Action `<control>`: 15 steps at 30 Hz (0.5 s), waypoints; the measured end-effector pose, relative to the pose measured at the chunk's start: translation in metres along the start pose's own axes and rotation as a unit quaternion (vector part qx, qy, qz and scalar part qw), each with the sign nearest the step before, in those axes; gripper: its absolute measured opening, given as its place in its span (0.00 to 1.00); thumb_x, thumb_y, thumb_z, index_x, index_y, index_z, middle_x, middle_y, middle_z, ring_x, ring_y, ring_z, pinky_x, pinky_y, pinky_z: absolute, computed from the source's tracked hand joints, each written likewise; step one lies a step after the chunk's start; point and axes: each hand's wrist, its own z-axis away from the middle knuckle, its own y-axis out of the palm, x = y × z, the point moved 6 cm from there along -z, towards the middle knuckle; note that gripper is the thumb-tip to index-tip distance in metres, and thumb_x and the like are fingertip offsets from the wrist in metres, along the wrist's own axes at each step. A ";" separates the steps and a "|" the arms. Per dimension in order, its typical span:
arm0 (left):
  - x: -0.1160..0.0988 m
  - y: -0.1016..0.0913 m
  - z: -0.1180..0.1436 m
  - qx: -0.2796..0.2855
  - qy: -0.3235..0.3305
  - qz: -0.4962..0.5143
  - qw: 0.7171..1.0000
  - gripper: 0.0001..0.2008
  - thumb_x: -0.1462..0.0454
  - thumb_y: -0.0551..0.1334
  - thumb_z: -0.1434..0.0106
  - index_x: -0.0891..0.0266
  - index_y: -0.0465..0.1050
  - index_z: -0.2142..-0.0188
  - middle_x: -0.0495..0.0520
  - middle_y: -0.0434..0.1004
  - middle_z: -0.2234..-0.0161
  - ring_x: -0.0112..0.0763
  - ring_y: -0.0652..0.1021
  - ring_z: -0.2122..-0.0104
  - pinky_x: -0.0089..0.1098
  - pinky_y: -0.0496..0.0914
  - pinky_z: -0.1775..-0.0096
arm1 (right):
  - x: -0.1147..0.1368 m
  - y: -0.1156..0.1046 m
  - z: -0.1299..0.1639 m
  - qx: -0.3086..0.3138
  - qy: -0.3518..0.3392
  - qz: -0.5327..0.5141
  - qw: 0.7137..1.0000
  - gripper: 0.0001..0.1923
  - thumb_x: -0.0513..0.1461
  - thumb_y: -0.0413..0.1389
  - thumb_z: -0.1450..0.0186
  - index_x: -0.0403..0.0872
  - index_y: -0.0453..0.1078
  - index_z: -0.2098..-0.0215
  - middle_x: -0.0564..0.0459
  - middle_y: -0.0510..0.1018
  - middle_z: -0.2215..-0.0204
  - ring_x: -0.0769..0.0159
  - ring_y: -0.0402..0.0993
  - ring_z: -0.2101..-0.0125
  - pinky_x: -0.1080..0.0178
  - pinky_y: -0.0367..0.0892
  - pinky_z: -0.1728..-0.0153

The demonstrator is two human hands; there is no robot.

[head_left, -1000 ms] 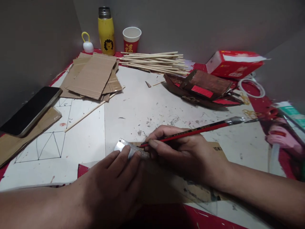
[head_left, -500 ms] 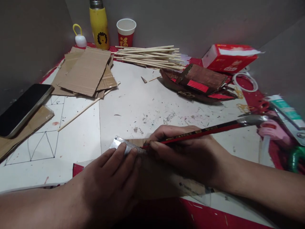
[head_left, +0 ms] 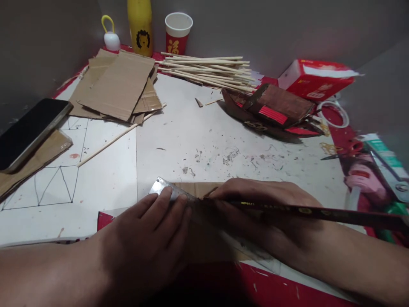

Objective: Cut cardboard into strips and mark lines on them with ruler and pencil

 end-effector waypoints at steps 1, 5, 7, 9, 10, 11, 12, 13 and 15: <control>0.000 0.000 0.000 0.000 0.000 0.000 1.000 0.20 0.61 0.52 0.28 0.73 0.73 0.46 0.65 0.78 0.45 0.52 0.77 0.45 0.45 0.70 0.46 | 0.001 -0.001 0.002 -0.003 -0.001 0.011 1.000 0.06 0.36 0.53 0.29 0.49 0.72 0.62 0.55 0.81 0.70 0.69 0.77 0.72 0.67 0.71 0.72; 0.001 0.000 0.001 -0.011 -0.006 -0.001 1.000 0.19 0.62 0.51 0.27 0.73 0.72 0.46 0.65 0.78 0.45 0.52 0.77 0.46 0.46 0.70 0.46 | 0.005 -0.004 0.010 -0.012 -0.020 0.046 0.999 0.05 0.36 0.54 0.29 0.49 0.71 0.60 0.54 0.82 0.67 0.67 0.80 0.69 0.67 0.74 0.70; 0.000 0.000 0.001 -0.012 -0.003 -0.001 1.000 0.19 0.62 0.50 0.27 0.73 0.72 0.46 0.65 0.78 0.45 0.52 0.77 0.45 0.46 0.70 0.46 | 0.004 -0.005 0.013 -0.003 -0.021 0.057 0.998 0.05 0.36 0.53 0.28 0.50 0.71 0.59 0.53 0.83 0.65 0.66 0.81 0.67 0.67 0.74 0.69; 0.000 0.001 0.001 -0.013 -0.002 0.000 1.000 0.19 0.62 0.51 0.27 0.74 0.72 0.46 0.65 0.78 0.45 0.53 0.77 0.45 0.46 0.70 0.46 | 0.003 -0.005 0.014 0.007 -0.021 0.065 0.998 0.06 0.37 0.52 0.27 0.50 0.71 0.58 0.53 0.83 0.65 0.65 0.81 0.68 0.66 0.74 0.71; -0.001 0.001 0.001 -0.013 -0.001 0.000 1.000 0.19 0.62 0.51 0.27 0.74 0.72 0.46 0.65 0.78 0.45 0.53 0.77 0.45 0.46 0.70 0.46 | 0.004 -0.006 0.015 0.006 -0.025 0.067 0.997 0.06 0.37 0.52 0.27 0.50 0.71 0.57 0.53 0.83 0.66 0.65 0.81 0.68 0.66 0.74 0.72; -0.001 0.001 0.001 -0.014 0.000 0.001 1.000 0.19 0.62 0.51 0.27 0.74 0.72 0.46 0.65 0.78 0.45 0.53 0.77 0.45 0.46 0.70 0.46 | 0.004 -0.007 0.015 0.004 -0.029 0.068 0.997 0.07 0.37 0.51 0.27 0.50 0.72 0.57 0.52 0.83 0.66 0.65 0.81 0.69 0.65 0.74 0.74; -0.001 0.001 0.001 -0.014 0.000 0.001 1.000 0.19 0.62 0.51 0.27 0.74 0.72 0.46 0.65 0.78 0.45 0.53 0.77 0.45 0.46 0.70 0.46 | 0.004 -0.007 0.014 0.001 -0.032 0.069 0.997 0.07 0.38 0.51 0.27 0.50 0.72 0.57 0.52 0.83 0.67 0.65 0.81 0.70 0.65 0.74 0.75; -0.001 0.001 0.001 -0.015 -0.001 0.001 1.000 0.19 0.62 0.51 0.27 0.73 0.72 0.46 0.65 0.78 0.45 0.53 0.77 0.45 0.46 0.69 0.46 | 0.005 -0.008 0.014 -0.001 -0.036 0.071 0.997 0.07 0.38 0.51 0.27 0.50 0.72 0.57 0.51 0.83 0.67 0.64 0.81 0.70 0.65 0.73 0.76; -0.001 0.000 0.002 -0.019 -0.002 0.002 1.000 0.19 0.62 0.50 0.27 0.73 0.72 0.47 0.65 0.78 0.45 0.52 0.77 0.46 0.46 0.69 0.46 | 0.005 -0.008 0.015 0.000 -0.038 0.077 0.996 0.07 0.37 0.51 0.27 0.50 0.72 0.56 0.51 0.83 0.67 0.64 0.81 0.70 0.66 0.74 0.77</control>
